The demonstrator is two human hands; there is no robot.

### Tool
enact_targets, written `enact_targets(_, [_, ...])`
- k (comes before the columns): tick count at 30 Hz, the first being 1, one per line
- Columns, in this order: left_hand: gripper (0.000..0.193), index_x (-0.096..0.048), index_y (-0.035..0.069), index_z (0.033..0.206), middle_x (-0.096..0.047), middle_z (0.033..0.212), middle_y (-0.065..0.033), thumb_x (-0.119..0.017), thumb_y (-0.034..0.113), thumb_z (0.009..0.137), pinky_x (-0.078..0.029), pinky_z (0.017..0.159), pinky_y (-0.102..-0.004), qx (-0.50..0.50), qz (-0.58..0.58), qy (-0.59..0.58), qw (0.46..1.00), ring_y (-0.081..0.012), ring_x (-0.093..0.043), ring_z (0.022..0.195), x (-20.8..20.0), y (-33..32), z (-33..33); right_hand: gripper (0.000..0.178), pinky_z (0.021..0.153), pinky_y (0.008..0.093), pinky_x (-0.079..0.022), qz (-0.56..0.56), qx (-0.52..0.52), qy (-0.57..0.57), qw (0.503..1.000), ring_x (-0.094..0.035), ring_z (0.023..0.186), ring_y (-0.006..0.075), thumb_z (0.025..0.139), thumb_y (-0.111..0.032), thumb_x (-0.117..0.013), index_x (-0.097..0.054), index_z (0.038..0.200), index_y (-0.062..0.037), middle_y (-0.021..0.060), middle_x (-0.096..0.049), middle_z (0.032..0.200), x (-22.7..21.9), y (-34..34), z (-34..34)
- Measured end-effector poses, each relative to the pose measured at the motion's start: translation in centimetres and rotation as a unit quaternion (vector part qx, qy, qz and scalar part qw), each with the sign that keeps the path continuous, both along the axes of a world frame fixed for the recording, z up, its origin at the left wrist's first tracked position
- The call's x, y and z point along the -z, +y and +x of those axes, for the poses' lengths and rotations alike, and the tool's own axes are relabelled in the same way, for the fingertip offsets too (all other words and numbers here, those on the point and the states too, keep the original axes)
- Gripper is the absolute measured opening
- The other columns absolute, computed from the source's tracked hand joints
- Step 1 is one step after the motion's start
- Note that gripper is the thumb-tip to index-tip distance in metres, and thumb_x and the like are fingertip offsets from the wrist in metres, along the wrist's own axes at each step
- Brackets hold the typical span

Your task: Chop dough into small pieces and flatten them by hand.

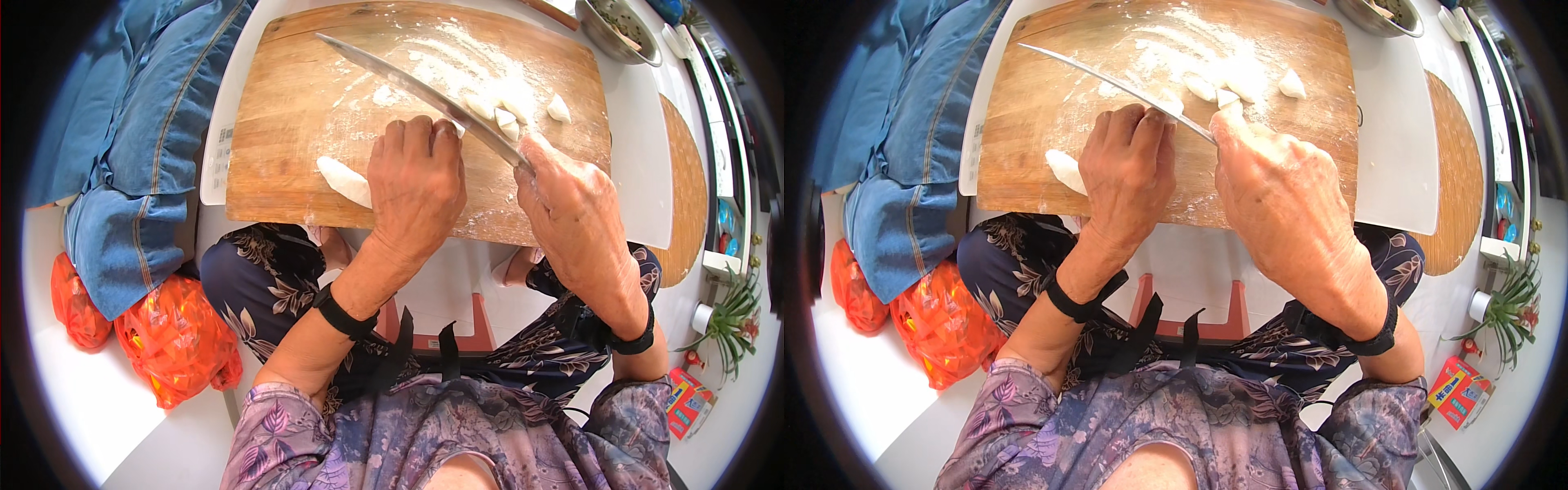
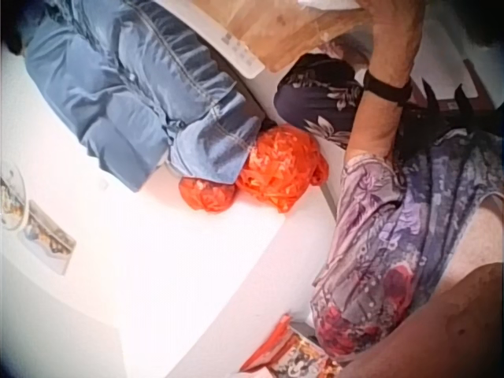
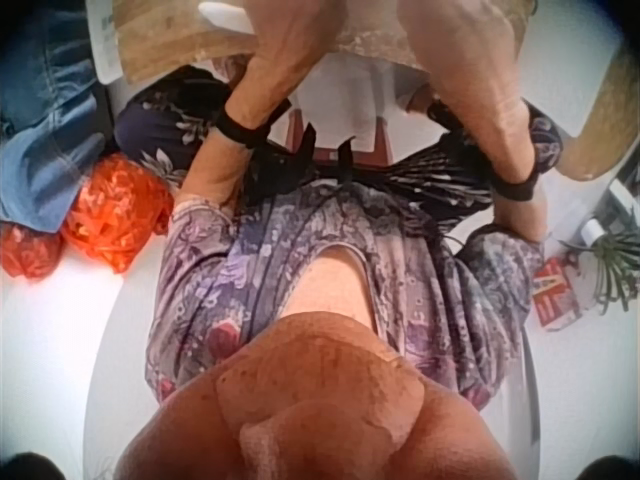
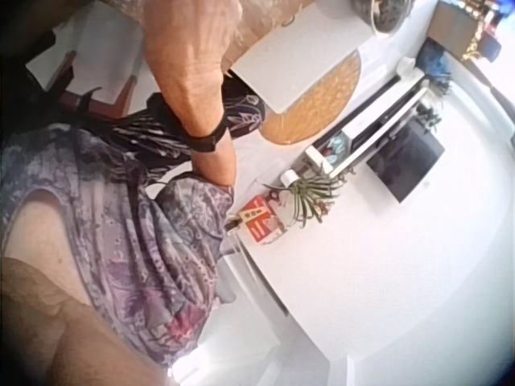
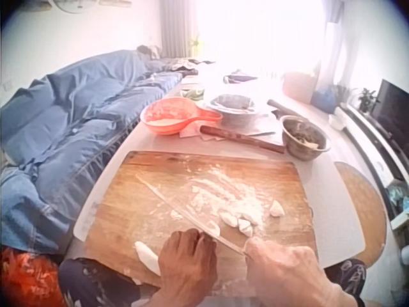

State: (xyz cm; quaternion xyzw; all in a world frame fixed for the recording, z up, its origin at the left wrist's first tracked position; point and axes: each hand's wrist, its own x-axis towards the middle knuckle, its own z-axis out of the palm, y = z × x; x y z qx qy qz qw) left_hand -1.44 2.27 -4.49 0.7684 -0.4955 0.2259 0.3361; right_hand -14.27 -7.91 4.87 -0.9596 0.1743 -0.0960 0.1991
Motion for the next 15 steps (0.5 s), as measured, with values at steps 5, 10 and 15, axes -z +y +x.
enact_targets(5, [0.010, -0.059, -0.003, 0.083, -0.054, 0.082, -0.0130, -0.061, 0.002, 0.076, -0.041, 0.063, -0.0378, 0.019, -0.010, 0.008, 1.000, -0.0280, -0.051, 0.074, 0.07, 0.01, -0.10, 0.011, 0.064, 0.0451, -0.050, -0.039, -0.047, -0.017, 0.998, -0.063, 0.075, 0.0373, 0.086, -0.003, -0.054, -0.050, 0.095, -0.0001, 0.0195, -0.061, 0.077, 0.37, 0.00, -0.42])
enact_targets(10, [0.013, -0.058, -0.003, 0.082, -0.053, 0.082, -0.0135, -0.060, 0.002, 0.070, -0.041, 0.064, -0.0384, 0.024, -0.003, 0.009, 1.000, -0.0286, -0.051, 0.075, -0.07, 0.22, -0.17, 0.010, 0.064, 0.0452, -0.050, -0.036, -0.049, -0.001, 0.998, -0.063, 0.075, 0.0375, 0.085, -0.002, -0.053, -0.049, 0.094, 0.0005, 0.0197, -0.060, 0.077, 0.75, -0.06, -0.52])
enact_targets(15, [0.015, -0.058, -0.002, 0.081, -0.053, 0.083, -0.0140, -0.059, 0.003, 0.067, -0.043, 0.065, -0.0392, 0.030, 0.007, 0.017, 0.999, -0.0292, -0.051, 0.076, -0.11, 0.31, -0.17, 0.010, 0.065, 0.0463, -0.050, -0.030, -0.043, 0.023, 0.998, -0.063, 0.074, 0.0384, 0.084, -0.001, -0.052, -0.049, 0.093, 0.0010, 0.0210, -0.061, 0.073, 0.93, -0.24, -0.22])
